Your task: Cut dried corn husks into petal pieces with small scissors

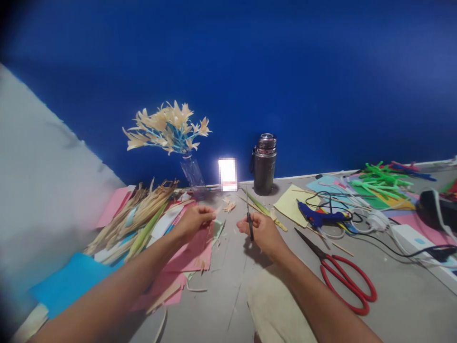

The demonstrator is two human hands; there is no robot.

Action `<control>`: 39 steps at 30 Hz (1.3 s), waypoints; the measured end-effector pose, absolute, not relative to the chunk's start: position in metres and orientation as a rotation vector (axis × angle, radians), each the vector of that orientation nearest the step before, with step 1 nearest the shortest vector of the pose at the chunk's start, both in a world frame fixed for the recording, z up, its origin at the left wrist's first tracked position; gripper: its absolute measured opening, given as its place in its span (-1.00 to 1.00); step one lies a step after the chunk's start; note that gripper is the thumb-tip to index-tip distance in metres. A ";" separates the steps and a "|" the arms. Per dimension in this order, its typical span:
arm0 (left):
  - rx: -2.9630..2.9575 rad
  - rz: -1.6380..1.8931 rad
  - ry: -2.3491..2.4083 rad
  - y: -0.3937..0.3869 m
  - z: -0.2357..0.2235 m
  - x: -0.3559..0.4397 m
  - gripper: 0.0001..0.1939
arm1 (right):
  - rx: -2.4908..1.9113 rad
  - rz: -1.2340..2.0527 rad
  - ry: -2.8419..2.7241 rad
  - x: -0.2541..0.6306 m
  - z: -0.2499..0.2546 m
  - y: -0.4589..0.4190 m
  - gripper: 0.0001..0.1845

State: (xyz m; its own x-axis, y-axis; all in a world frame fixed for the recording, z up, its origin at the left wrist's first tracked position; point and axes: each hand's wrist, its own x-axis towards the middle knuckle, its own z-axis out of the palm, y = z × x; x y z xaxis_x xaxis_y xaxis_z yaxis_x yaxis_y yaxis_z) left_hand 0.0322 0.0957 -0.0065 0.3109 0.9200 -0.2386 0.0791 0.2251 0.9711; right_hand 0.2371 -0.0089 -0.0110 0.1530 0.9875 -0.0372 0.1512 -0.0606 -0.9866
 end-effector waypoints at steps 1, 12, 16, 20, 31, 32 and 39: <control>1.205 0.780 1.107 0.108 -0.006 0.040 -0.78 | -1.416 1.076 -1.191 0.238 -0.014 -0.008 -0.63; 1.114 0.461 0.619 0.017 0.012 0.037 -0.56 | -0.905 1.709 -1.308 0.210 -0.013 -0.029 -0.52; 1.014 0.595 0.621 -0.023 0.001 0.030 -0.57 | -0.813 1.756 -1.374 0.202 -0.005 -0.037 -0.61; 0.956 0.677 0.621 -0.038 -0.007 0.029 -0.52 | -0.735 1.840 -1.467 0.200 -0.009 -0.038 -0.58; 1.141 0.946 0.736 -0.076 -0.007 0.044 -0.31 | -1.173 1.172 -1.662 0.214 -0.026 -0.030 -0.83; 1.215 0.902 0.795 -0.078 -0.009 0.036 -0.31 | -1.271 0.973 -1.697 0.221 -0.029 -0.025 -0.82; 1.797 0.757 1.610 -0.081 -0.026 -0.071 -0.84 | -1.820 -0.006 -1.956 0.262 -0.037 -0.003 -0.74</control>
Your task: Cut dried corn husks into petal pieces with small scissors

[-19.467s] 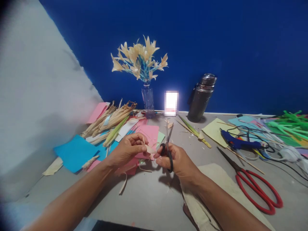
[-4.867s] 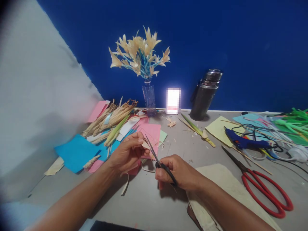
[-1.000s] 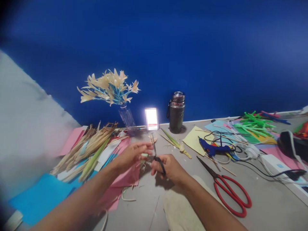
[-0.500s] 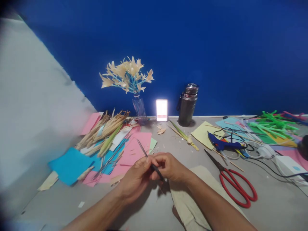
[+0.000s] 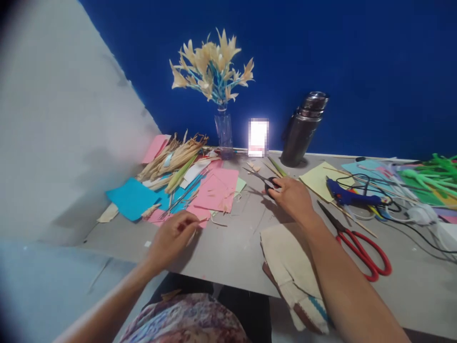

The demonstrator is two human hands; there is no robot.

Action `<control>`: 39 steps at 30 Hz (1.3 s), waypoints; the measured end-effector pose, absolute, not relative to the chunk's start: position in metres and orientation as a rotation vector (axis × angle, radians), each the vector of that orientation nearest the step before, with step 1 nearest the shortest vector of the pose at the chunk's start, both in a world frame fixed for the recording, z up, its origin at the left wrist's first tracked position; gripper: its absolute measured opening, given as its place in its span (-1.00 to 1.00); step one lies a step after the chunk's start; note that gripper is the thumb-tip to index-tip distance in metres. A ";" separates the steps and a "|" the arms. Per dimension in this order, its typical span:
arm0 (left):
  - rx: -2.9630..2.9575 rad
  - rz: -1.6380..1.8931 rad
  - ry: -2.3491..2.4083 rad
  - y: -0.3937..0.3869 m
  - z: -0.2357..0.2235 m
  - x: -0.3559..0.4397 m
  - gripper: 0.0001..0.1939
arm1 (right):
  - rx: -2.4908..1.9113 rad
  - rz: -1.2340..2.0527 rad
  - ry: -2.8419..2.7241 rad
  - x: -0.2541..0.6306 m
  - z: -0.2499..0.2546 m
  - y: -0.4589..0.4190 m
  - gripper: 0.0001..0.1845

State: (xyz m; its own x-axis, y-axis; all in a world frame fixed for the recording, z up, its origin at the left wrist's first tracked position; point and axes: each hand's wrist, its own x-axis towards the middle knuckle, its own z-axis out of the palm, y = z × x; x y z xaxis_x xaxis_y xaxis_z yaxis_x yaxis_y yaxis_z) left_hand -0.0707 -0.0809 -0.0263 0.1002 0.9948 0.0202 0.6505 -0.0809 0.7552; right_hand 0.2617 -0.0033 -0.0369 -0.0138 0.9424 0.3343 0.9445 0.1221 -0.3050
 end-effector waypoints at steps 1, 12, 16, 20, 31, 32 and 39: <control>1.892 0.766 1.712 -0.079 -0.030 -0.083 -0.83 | -1.879 -0.047 -1.977 0.264 -0.035 -0.004 -0.72; 2.159 0.465 1.806 -0.067 -0.041 -0.083 -0.79 | -2.106 0.149 -2.150 0.266 -0.035 -0.003 -0.81; 2.106 0.698 1.584 -0.059 -0.024 -0.081 -0.82 | -2.115 0.163 -2.194 0.269 -0.029 -0.006 -0.81; 2.002 0.760 1.350 -0.037 0.009 -0.066 -0.85 | -2.149 0.422 -2.166 0.267 -0.026 -0.010 -0.75; 1.187 0.860 0.990 0.007 -0.021 -0.022 -0.83 | -1.919 0.817 -1.956 0.266 -0.016 -0.014 -0.82; 1.179 0.859 0.980 0.006 -0.023 -0.020 -0.83 | -1.836 0.775 -1.849 0.256 -0.012 -0.015 -0.77; 1.551 0.850 1.054 -0.003 -0.020 -0.012 -0.84 | -1.406 1.241 -1.589 0.172 0.000 -0.020 -0.80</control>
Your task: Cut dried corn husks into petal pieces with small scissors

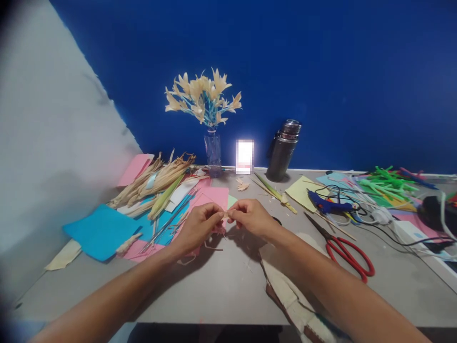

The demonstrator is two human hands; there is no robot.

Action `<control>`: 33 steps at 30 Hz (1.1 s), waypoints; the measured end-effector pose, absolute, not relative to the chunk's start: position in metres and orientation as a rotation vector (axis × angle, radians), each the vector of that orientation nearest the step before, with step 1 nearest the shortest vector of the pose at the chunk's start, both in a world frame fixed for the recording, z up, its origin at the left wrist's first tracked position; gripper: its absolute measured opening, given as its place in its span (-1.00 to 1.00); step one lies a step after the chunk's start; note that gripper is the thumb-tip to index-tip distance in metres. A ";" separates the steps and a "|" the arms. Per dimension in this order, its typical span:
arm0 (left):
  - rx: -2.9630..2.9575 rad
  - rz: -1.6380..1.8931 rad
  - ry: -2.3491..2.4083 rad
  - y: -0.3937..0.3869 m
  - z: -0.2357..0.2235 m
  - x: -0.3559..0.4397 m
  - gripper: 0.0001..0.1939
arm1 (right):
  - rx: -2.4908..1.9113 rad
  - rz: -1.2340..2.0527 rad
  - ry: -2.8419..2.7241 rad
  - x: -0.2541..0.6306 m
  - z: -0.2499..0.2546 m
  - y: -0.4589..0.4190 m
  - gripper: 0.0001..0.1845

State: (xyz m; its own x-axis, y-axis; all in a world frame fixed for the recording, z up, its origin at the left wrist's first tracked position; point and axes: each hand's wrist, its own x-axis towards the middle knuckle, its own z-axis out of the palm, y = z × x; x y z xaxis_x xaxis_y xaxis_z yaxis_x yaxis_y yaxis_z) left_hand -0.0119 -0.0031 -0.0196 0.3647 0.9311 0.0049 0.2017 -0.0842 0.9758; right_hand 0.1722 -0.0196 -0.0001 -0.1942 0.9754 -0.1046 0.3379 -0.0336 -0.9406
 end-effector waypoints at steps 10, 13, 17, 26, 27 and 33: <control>2.413 0.459 1.507 0.000 -0.026 -0.010 -0.75 | -1.660 0.605 -1.860 0.149 -0.031 -0.020 -0.83; 2.438 0.413 1.545 0.002 -0.027 -0.012 -0.77 | -1.673 0.622 -1.865 0.152 -0.031 -0.023 -0.80; 2.173 0.619 1.490 0.007 -0.026 -0.019 -0.80 | -1.640 0.727 -1.842 0.157 -0.026 -0.024 -0.72; 1.196 0.767 1.006 -0.006 -0.039 -0.013 -0.82 | -1.592 0.654 -1.870 0.156 -0.033 -0.027 -0.60; 1.209 0.780 1.009 -0.007 -0.041 -0.011 -0.83 | -1.589 0.617 -1.899 0.156 -0.035 -0.027 -0.60; 1.561 0.770 1.088 -0.008 -0.044 -0.012 -0.84 | -1.559 0.564 -2.033 0.155 -0.043 -0.029 -0.59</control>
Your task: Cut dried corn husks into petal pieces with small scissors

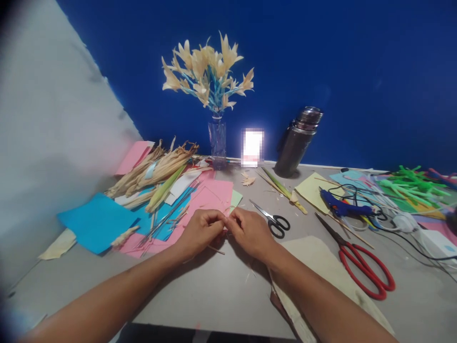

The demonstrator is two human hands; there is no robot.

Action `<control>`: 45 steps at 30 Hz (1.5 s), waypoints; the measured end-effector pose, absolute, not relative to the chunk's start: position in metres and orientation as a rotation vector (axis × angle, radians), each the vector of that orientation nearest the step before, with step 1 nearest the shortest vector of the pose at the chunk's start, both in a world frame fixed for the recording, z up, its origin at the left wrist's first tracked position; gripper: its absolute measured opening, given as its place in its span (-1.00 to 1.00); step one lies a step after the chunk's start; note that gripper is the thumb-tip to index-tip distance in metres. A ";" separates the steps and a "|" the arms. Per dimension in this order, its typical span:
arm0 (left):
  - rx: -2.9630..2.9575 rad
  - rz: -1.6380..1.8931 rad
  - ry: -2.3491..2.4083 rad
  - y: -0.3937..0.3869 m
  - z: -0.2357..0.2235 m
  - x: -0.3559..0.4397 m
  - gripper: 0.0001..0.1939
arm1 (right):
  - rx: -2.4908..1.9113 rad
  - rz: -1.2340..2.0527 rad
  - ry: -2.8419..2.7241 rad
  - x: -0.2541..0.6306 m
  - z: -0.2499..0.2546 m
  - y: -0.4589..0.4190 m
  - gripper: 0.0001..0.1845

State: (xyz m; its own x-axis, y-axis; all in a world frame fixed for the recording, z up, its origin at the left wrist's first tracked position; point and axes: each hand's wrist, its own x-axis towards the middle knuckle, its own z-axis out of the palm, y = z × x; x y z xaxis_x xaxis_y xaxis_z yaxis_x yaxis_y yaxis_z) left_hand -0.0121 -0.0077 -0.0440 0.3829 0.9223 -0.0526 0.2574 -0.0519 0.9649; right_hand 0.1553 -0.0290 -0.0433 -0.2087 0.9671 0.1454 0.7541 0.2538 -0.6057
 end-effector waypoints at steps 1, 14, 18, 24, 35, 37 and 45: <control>1.671 0.757 1.118 -0.007 -0.044 -0.013 -0.82 | -1.563 0.541 -2.060 0.155 -0.044 -0.030 -0.57; 1.317 0.813 0.967 0.010 -0.026 -0.030 -0.74 | -1.586 0.531 -2.017 0.163 -0.029 -0.029 -0.61; 1.461 0.715 1.037 -0.005 -0.028 -0.020 -0.90 | -1.540 0.519 -2.088 0.158 -0.031 -0.034 -0.60; 1.738 0.740 1.196 -0.007 -0.031 -0.020 -0.84 | -1.590 0.407 -2.132 0.158 -0.030 -0.037 -0.64; 1.313 0.745 0.963 0.005 -0.017 -0.030 -0.72 | -1.546 0.568 -1.961 0.160 -0.019 -0.037 -0.59; 1.389 0.695 0.983 -0.002 -0.020 -0.024 -0.79 | -1.515 0.593 -1.984 0.158 -0.020 -0.038 -0.67; 2.064 0.674 1.066 -0.010 -0.029 -0.023 -0.80 | -1.631 0.566 -2.089 0.158 -0.020 -0.039 -0.81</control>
